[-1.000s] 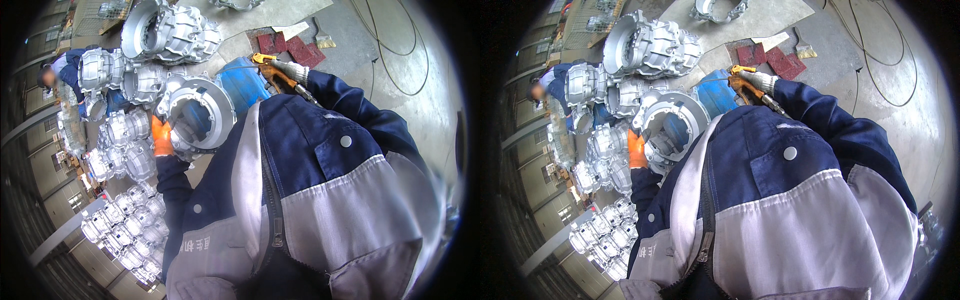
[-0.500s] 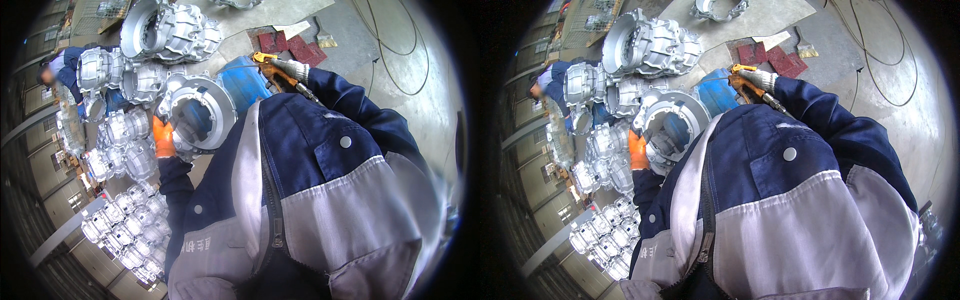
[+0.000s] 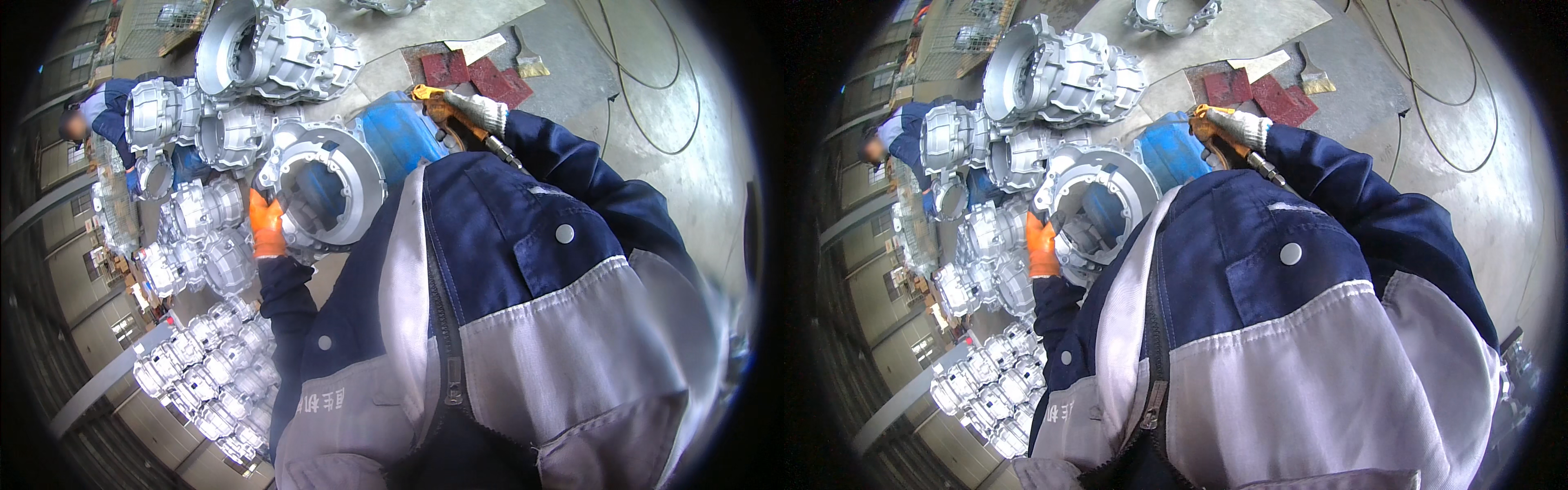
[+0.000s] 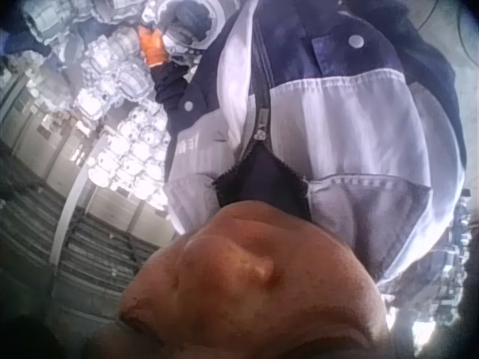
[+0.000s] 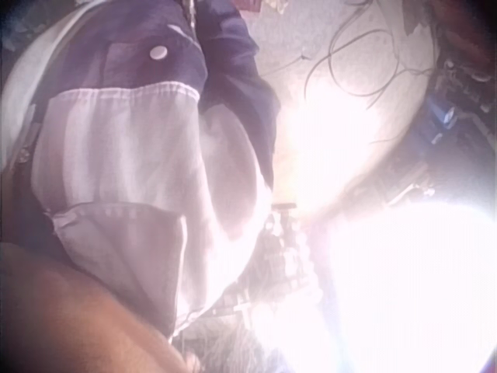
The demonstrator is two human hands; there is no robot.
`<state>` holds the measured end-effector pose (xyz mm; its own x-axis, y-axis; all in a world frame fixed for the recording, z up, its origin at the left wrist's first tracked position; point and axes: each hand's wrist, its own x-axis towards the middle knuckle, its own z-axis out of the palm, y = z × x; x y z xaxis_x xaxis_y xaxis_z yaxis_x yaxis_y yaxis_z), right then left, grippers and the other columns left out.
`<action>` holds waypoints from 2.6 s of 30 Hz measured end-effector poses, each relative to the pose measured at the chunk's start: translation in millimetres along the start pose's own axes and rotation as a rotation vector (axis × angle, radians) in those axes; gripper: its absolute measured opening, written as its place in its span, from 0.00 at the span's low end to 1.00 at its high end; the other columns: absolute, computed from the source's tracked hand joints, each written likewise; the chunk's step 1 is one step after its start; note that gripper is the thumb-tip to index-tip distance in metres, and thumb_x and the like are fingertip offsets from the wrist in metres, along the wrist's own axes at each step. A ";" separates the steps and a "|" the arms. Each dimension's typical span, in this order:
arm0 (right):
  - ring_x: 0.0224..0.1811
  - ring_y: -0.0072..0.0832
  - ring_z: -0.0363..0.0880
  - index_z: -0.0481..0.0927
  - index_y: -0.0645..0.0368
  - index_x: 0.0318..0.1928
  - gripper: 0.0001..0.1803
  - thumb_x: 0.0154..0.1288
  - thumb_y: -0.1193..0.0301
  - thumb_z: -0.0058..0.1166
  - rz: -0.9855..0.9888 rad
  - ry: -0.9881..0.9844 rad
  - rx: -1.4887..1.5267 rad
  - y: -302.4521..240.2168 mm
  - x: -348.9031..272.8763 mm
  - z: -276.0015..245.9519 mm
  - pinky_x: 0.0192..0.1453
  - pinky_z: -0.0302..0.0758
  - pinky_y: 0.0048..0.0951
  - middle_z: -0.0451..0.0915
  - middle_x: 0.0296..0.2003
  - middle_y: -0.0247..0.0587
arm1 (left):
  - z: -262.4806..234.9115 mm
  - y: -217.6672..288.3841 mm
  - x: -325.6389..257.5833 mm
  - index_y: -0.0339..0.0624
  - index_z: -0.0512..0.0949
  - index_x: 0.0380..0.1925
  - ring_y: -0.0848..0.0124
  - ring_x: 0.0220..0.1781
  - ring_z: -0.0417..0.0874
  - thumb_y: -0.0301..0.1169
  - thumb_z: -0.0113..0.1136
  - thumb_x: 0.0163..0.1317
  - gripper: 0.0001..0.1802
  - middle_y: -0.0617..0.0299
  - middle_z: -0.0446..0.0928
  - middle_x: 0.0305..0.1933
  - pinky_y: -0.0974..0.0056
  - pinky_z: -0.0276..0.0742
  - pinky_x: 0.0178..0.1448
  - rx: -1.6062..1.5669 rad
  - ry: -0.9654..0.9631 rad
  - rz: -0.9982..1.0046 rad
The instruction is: The person picks up a metal housing part and uses a handheld spray tool to clean its interior and exterior surfaces. They rotate the part to reach different areas and place it back on the workbench after treatment.
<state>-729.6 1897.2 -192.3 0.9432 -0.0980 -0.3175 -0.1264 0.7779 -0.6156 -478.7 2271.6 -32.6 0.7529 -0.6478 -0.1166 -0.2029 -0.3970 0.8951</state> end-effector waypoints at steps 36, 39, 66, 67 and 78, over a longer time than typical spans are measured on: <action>0.38 0.30 0.79 0.70 0.59 0.56 0.24 0.66 0.56 0.52 0.029 -0.164 0.239 24.4 -1.7 -9.1 0.41 0.79 0.31 0.78 0.41 0.40 | -1.3 -16.8 -1.5 0.38 0.68 0.59 0.68 0.55 0.74 0.27 0.65 0.49 0.33 0.60 0.75 0.55 0.65 0.68 0.59 0.074 0.057 0.013; 0.38 0.30 0.79 0.71 0.59 0.56 0.24 0.66 0.57 0.52 0.006 -0.167 0.260 23.5 -1.0 -9.0 0.42 0.79 0.30 0.78 0.42 0.40 | -1.2 -16.0 -3.2 0.38 0.68 0.59 0.68 0.56 0.73 0.27 0.65 0.50 0.33 0.60 0.74 0.55 0.64 0.66 0.60 -0.017 0.036 0.034; 0.31 0.27 0.80 0.73 0.59 0.50 0.25 0.67 0.50 0.48 0.124 0.081 0.022 -0.1 -25.3 -1.7 0.35 0.80 0.27 0.79 0.36 0.39 | -6.3 -23.9 3.7 0.38 0.67 0.59 0.69 0.56 0.73 0.28 0.66 0.50 0.34 0.61 0.74 0.56 0.65 0.67 0.60 0.059 0.015 0.041; 0.31 0.27 0.80 0.73 0.59 0.50 0.25 0.67 0.50 0.48 0.130 0.076 0.020 2.1 -24.0 -5.6 0.35 0.80 0.27 0.80 0.36 0.39 | -5.9 -22.3 2.9 0.38 0.67 0.59 0.69 0.55 0.73 0.28 0.66 0.50 0.34 0.61 0.74 0.55 0.65 0.67 0.60 0.059 0.017 0.038; 0.31 0.28 0.80 0.71 0.60 0.52 0.21 0.68 0.56 0.49 0.160 0.053 0.101 0.3 -18.8 -2.9 0.36 0.81 0.29 0.80 0.38 0.41 | 0.4 -11.2 1.4 0.38 0.69 0.57 0.71 0.51 0.75 0.25 0.64 0.48 0.32 0.61 0.75 0.51 0.67 0.68 0.57 0.000 0.033 0.028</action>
<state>-748.3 1897.5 -188.6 0.8956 0.0017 -0.4449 -0.2398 0.8440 -0.4797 -475.6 2274.9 -43.0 0.7672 -0.6368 -0.0771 -0.2241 -0.3787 0.8980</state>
